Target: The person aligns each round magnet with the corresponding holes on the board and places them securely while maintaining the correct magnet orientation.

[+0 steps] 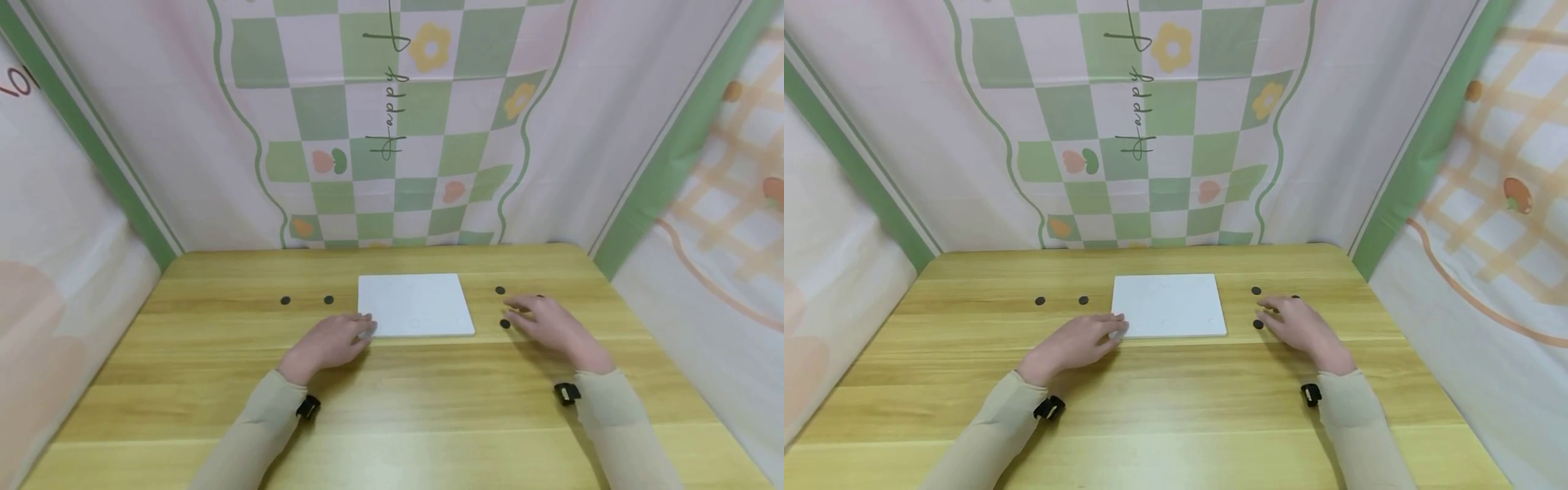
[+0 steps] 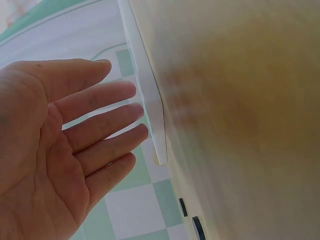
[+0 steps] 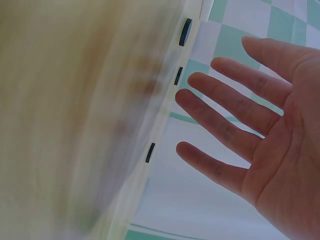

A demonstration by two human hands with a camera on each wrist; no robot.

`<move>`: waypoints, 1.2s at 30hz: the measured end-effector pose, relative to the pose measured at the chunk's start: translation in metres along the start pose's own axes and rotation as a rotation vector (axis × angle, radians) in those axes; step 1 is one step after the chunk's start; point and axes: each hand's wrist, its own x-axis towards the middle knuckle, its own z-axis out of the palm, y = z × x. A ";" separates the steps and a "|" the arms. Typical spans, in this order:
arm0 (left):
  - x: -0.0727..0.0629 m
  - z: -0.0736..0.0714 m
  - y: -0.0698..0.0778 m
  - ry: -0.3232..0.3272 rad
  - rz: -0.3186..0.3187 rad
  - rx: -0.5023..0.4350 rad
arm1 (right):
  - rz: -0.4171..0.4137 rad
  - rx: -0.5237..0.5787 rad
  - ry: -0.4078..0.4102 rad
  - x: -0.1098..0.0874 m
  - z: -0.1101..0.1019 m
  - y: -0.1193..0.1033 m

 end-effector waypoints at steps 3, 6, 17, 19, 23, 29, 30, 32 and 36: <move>0.000 0.000 0.001 -0.005 0.000 -0.005 | -0.008 0.005 0.008 0.000 0.001 0.002; 0.000 -0.001 0.002 -0.010 -0.002 -0.012 | -0.016 0.011 0.011 0.000 0.002 0.005; 0.002 0.000 0.004 -0.022 0.006 -0.034 | -0.014 0.057 -0.030 -0.003 0.003 0.008; 0.001 0.000 0.004 -0.023 0.003 -0.035 | -0.017 0.059 -0.040 -0.003 0.003 0.007; 0.001 0.000 0.003 -0.023 0.005 -0.034 | -0.016 0.067 -0.055 -0.003 0.002 0.007; 0.003 0.000 0.003 -0.026 0.009 -0.019 | -0.021 0.075 -0.062 -0.002 0.002 0.010; 0.003 0.001 0.003 -0.026 0.010 -0.017 | -0.021 0.077 -0.063 -0.002 0.002 0.011; 0.003 0.001 0.002 -0.024 0.012 -0.016 | -0.022 0.089 -0.063 -0.001 0.004 0.013; 0.003 0.001 0.003 -0.019 0.016 -0.018 | -0.022 0.124 -0.062 0.000 0.006 0.018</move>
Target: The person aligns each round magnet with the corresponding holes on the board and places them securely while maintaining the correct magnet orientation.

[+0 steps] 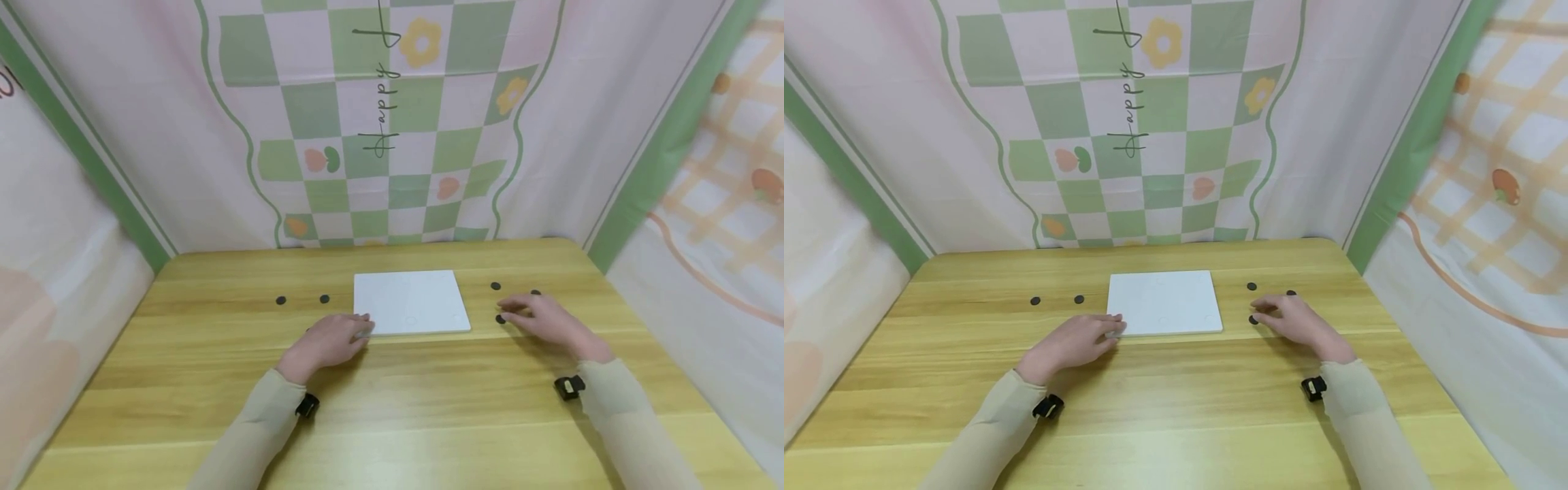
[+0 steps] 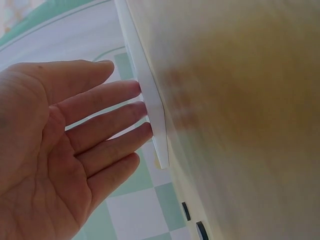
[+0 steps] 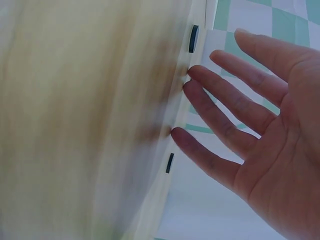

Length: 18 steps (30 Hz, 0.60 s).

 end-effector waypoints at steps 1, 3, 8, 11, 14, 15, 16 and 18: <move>0.000 0.000 0.000 0.001 0.000 -0.001 | 0.001 0.007 0.000 0.000 0.000 0.001; 0.000 -0.001 0.000 0.000 -0.002 -0.005 | 0.010 0.023 -0.003 0.001 0.000 0.003; 0.000 0.000 0.001 0.001 -0.005 -0.007 | 0.034 0.060 -0.008 0.001 -0.001 0.007; 0.000 0.000 0.001 0.002 -0.004 -0.007 | 0.042 0.080 -0.006 0.001 -0.002 0.011; 0.000 0.001 0.001 0.004 -0.001 -0.007 | 0.052 0.094 -0.010 0.002 -0.002 0.014; 0.000 0.001 0.000 0.006 0.000 -0.005 | 0.060 0.098 -0.013 0.002 -0.002 0.015; 0.000 0.001 0.000 0.006 0.001 -0.002 | 0.063 0.101 -0.019 0.002 -0.002 0.016; 0.001 0.001 0.000 0.007 0.002 0.002 | 0.072 0.103 -0.029 0.003 -0.002 0.018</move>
